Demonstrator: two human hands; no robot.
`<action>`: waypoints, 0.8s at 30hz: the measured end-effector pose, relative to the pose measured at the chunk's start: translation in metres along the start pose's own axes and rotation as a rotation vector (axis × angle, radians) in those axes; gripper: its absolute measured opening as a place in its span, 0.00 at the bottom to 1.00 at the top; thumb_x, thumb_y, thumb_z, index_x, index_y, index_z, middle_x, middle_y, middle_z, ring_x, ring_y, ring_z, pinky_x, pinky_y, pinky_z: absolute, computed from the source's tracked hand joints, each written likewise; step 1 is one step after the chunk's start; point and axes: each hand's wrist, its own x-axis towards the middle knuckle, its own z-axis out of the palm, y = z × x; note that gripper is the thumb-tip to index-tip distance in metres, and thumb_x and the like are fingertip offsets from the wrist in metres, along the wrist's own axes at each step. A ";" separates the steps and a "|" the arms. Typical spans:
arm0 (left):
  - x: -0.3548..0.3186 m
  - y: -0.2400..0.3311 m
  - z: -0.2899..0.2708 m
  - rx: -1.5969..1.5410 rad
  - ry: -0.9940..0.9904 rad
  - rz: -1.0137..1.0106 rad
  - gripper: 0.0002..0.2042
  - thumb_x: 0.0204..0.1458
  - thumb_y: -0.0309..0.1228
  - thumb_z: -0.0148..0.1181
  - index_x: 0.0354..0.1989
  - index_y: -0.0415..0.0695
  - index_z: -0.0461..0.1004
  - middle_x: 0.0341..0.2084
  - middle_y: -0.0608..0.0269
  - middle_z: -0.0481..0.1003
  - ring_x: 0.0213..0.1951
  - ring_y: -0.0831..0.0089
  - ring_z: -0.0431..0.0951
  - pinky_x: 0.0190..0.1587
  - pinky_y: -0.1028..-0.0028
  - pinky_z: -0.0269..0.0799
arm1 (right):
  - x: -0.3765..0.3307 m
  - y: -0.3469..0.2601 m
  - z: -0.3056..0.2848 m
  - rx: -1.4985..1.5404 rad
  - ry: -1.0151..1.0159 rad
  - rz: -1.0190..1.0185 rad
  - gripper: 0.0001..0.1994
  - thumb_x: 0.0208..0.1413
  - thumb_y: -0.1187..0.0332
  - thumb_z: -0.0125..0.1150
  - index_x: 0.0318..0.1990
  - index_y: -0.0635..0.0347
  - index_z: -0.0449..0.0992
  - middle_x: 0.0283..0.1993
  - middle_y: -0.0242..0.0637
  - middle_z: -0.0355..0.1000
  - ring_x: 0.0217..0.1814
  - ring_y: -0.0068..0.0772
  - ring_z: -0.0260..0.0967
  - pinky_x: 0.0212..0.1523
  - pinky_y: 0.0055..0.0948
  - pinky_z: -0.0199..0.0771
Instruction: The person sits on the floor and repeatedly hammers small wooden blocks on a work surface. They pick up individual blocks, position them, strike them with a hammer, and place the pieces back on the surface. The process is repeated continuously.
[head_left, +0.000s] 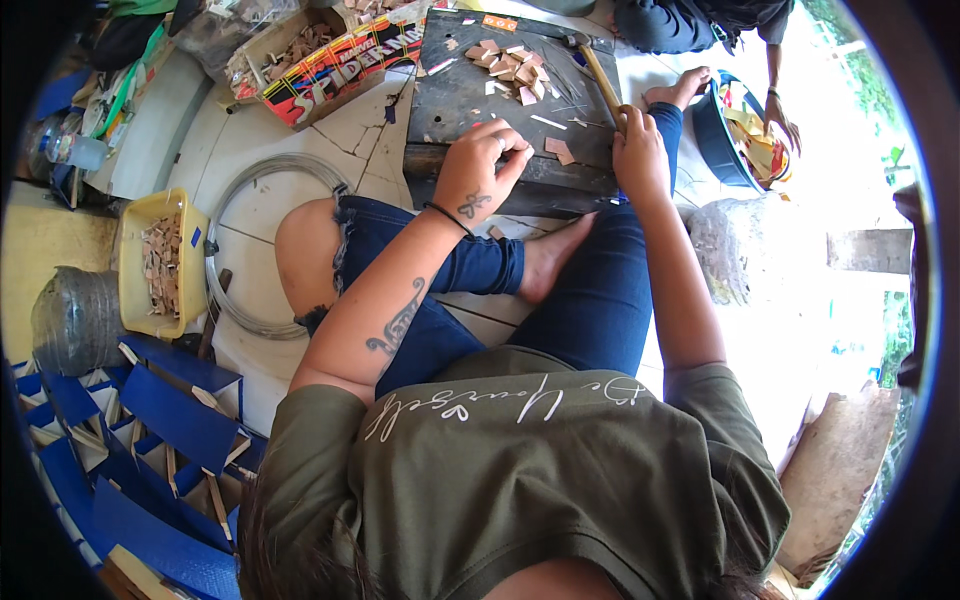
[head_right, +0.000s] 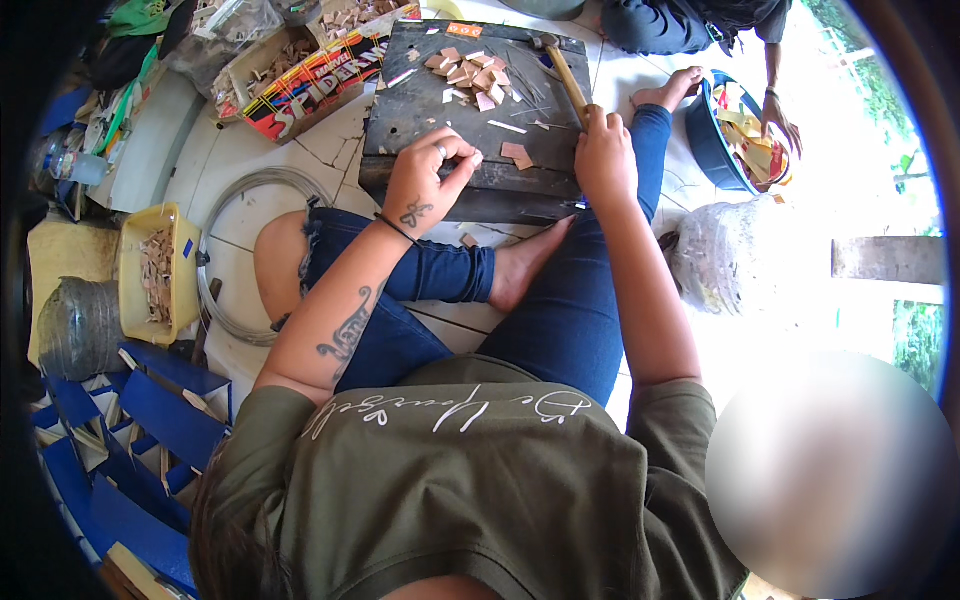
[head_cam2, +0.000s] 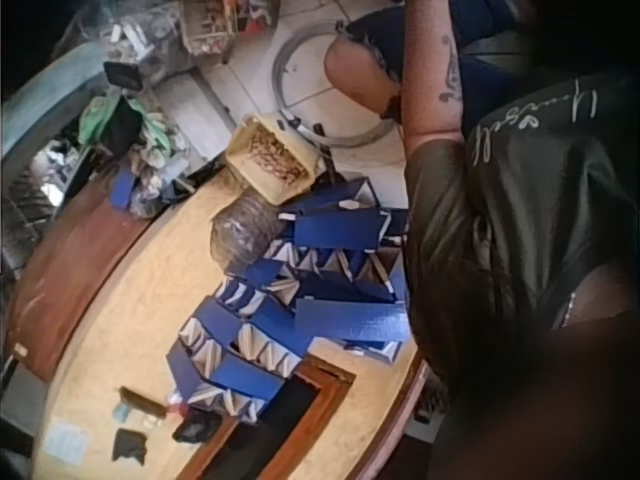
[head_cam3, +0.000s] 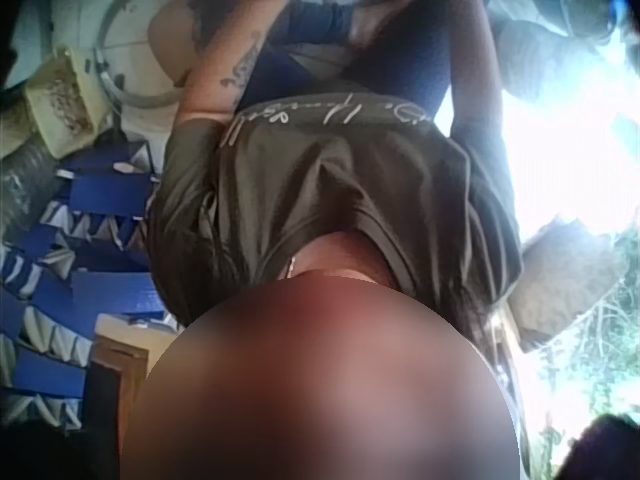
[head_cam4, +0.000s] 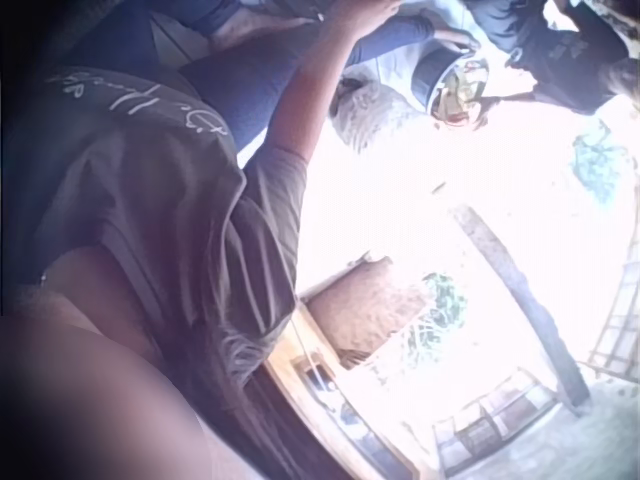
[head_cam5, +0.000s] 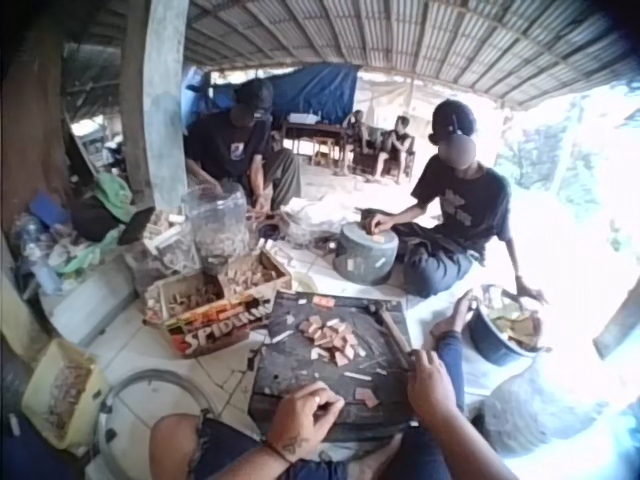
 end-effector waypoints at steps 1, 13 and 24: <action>0.000 0.000 0.000 0.006 0.006 0.018 0.03 0.49 0.24 0.62 0.26 0.42 0.76 0.26 0.58 0.75 0.32 0.55 0.76 0.38 0.63 0.71 | 0.002 0.006 0.002 -0.003 -0.006 -0.002 0.21 0.55 0.72 0.58 0.57 0.58 0.67 0.49 0.53 0.69 0.51 0.58 0.69 0.51 0.47 0.70; 0.000 0.000 0.000 -0.001 -0.011 0.046 0.03 0.49 0.24 0.61 0.26 0.41 0.74 0.26 0.57 0.74 0.31 0.55 0.76 0.37 0.64 0.71 | -0.105 -0.041 -0.125 0.751 -0.351 0.208 0.20 0.65 0.74 0.47 0.64 0.58 0.65 0.37 0.40 0.70 0.31 0.25 0.71 0.37 0.29 0.74; 0.000 -0.002 0.002 0.002 -0.016 0.040 0.03 0.49 0.23 0.61 0.26 0.41 0.74 0.26 0.57 0.74 0.32 0.55 0.76 0.39 0.64 0.71 | -0.134 -0.065 -0.141 0.375 -0.232 -0.033 0.25 0.61 0.77 0.52 0.66 0.51 0.65 0.44 0.49 0.74 0.41 0.49 0.76 0.40 0.37 0.74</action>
